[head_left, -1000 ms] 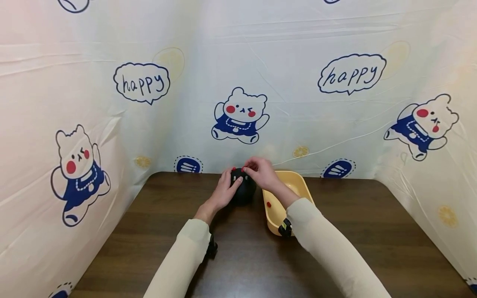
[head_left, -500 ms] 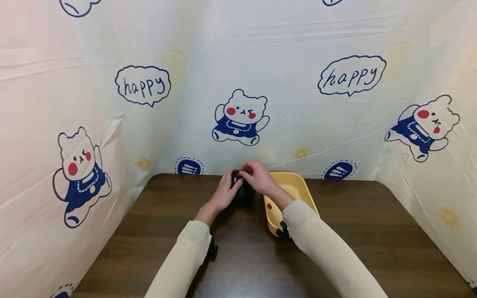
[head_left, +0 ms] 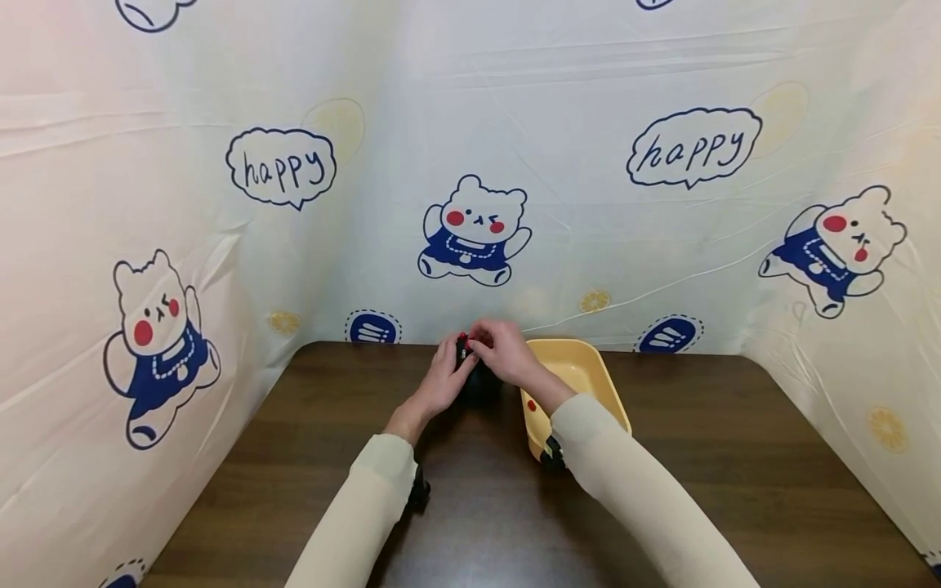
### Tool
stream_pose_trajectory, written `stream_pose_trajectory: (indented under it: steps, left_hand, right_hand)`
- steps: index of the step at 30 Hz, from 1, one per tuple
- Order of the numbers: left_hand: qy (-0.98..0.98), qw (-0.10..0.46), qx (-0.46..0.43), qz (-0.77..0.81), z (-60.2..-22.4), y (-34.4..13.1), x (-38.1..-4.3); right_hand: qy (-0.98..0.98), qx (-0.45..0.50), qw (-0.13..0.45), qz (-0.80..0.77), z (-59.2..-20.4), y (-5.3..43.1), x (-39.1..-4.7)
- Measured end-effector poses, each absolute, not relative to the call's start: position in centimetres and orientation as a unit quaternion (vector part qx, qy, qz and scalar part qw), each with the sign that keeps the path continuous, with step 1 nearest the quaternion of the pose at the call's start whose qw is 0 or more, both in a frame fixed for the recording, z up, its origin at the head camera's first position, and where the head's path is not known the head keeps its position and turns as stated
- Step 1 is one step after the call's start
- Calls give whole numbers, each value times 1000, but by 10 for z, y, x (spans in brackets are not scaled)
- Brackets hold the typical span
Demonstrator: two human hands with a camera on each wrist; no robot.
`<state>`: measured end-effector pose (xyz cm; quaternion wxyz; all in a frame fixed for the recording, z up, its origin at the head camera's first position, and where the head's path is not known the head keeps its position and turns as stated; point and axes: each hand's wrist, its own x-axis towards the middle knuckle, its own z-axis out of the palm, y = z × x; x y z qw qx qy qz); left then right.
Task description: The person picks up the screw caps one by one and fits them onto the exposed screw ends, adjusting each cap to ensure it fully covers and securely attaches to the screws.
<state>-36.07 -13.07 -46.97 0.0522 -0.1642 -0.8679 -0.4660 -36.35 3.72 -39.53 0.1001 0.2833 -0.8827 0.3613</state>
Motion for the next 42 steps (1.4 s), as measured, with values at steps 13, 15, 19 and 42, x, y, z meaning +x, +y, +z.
stream_pose_trajectory:
  steps: [13,15,19,42]
  left_hand:
    - [-864,67,-187,-463,-473,-130,-358]
    - [-865,68,-185,-461,-473,-130,-358]
    - [-866,68,-185,-459,-473,-130,-357]
    - [-874,41,-141,-463,-469,-131,-362]
  right_hand:
    - [-886,299,97,340,-399,34,-363]
    - [-888,301,96,333,-399,34,-363]
    - [-893,301,94,320,-398,33,-361]
    - [-891,319,52,320,-377,71,-358]
